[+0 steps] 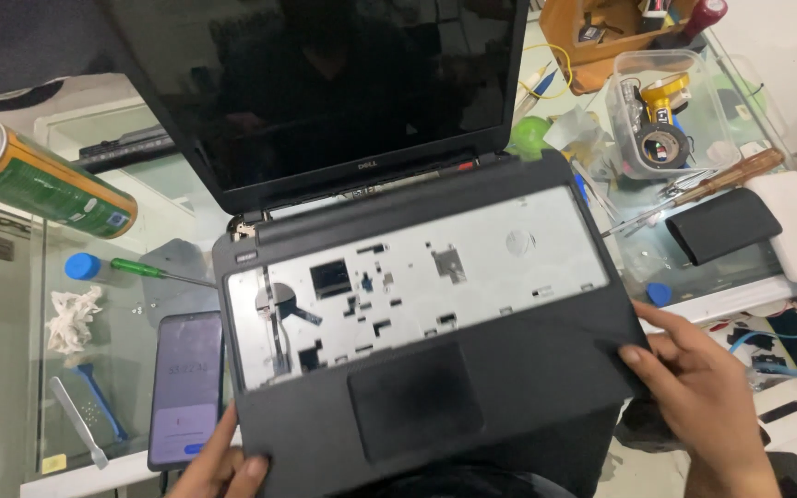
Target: Reassembling a laptop by connecting internal ribbon cables and snapping the upper casing back onto the base.
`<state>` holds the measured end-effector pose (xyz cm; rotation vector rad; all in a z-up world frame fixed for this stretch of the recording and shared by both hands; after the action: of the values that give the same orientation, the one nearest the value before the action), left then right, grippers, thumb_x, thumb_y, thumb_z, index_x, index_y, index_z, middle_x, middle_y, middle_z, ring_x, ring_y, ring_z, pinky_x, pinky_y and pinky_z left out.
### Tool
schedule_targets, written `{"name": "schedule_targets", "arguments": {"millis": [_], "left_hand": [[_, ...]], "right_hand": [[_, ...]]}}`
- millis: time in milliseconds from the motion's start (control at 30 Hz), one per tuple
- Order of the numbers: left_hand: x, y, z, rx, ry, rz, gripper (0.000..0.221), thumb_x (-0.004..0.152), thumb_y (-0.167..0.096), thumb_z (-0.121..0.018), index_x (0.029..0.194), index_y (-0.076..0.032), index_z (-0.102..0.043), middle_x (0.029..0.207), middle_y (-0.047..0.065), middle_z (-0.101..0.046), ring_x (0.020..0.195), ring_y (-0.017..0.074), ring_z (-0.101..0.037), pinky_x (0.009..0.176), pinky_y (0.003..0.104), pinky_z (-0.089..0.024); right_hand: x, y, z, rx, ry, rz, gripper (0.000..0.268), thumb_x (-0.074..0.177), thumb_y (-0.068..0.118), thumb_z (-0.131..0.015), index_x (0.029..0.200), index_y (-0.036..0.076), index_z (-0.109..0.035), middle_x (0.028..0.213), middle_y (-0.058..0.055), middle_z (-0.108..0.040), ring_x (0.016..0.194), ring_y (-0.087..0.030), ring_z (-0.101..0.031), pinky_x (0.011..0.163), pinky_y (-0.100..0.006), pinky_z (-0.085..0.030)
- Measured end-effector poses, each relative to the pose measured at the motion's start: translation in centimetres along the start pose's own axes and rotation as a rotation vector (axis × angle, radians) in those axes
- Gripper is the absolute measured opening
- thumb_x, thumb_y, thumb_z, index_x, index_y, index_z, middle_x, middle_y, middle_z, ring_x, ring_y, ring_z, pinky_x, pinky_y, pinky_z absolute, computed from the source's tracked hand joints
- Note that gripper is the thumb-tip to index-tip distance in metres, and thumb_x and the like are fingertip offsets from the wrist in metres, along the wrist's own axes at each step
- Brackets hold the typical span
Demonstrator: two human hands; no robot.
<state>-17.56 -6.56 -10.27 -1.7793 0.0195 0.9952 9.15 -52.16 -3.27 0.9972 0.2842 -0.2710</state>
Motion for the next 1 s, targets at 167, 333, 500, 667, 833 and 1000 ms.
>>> {"name": "schedule_targets", "arguments": {"millis": [167,333,500,667,833,1000], "left_hand": [[-0.5,-7.6,-4.1,0.326,-0.253,-0.189,0.069,0.092,-0.011,-0.066,0.159,-0.013,-0.051,0.075,0.017,-0.063,0.052,0.0321,-0.059,0.046,0.041,-0.051],[1.4,-7.9,-3.6,0.407,-0.245,-0.128,0.067,0.093,-0.013,-0.067,0.159,-0.016,-0.051,0.07,0.016,-0.059,0.054,0.0287,-0.057,0.055,0.039,-0.051],[1.4,-8.0,-3.9,0.661,-0.325,-0.045,0.064,0.094,-0.025,-0.066,0.156,-0.03,-0.056,0.079,0.011,-0.075,0.055,0.0247,-0.063,0.069,0.034,-0.058],[2.0,-7.9,-3.8,1.481,-0.532,-0.086,0.063,0.092,-0.064,-0.045,0.153,-0.051,-0.048,0.059,0.001,-0.071,0.066,0.0282,-0.074,0.061,0.037,-0.054],[1.9,-7.4,-4.7,1.65,-0.528,0.098,0.072,0.09,-0.073,-0.034,0.16,-0.057,-0.03,0.073,0.004,-0.079,0.078,0.0279,-0.078,0.068,0.035,-0.056],[2.9,-5.7,-4.0,1.623,-0.563,-0.132,0.084,0.084,-0.072,-0.05,0.162,-0.042,-0.039,0.053,0.0,-0.065,0.051,0.0174,-0.068,0.054,0.03,-0.051]], "right_hand": [[4.3,1.4,-3.0,0.05,0.095,0.303,0.048,0.093,0.01,-0.07,0.139,0.0,-0.064,0.088,-0.008,-0.077,0.085,-0.011,-0.061,0.079,-0.028,-0.049],[4.7,1.9,-4.5,-0.135,0.126,0.29,0.048,0.092,0.024,-0.07,0.137,0.01,-0.066,0.067,-0.003,-0.063,0.072,-0.012,-0.056,0.07,-0.028,-0.043],[3.6,2.8,-4.6,-0.402,0.087,0.246,0.052,0.093,0.041,-0.066,0.141,0.021,-0.066,0.06,0.002,-0.05,0.065,-0.014,-0.056,0.068,-0.03,-0.04],[3.5,2.5,-5.1,-0.463,0.067,0.33,0.053,0.09,0.039,-0.071,0.14,0.023,-0.067,0.058,0.002,-0.047,0.06,-0.013,-0.049,0.064,-0.03,-0.038],[3.8,1.9,-5.2,-0.497,0.054,0.39,0.056,0.088,0.04,-0.072,0.141,0.023,-0.066,0.055,0.002,-0.049,0.055,-0.013,-0.05,0.059,-0.032,-0.039],[4.2,1.1,-5.4,-0.543,0.064,0.4,0.057,0.088,0.042,-0.072,0.142,0.026,-0.065,0.056,0.003,-0.054,0.055,-0.015,-0.056,0.058,-0.034,-0.04]]}}
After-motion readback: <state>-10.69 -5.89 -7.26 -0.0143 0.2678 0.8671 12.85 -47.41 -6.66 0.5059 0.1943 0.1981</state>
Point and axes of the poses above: each hand's wrist, its own x-axis towards the middle knuckle, its own z-axis out of the back of the hand, y = z × x, the point moved 7 cm from there along x, towards the middle knuckle
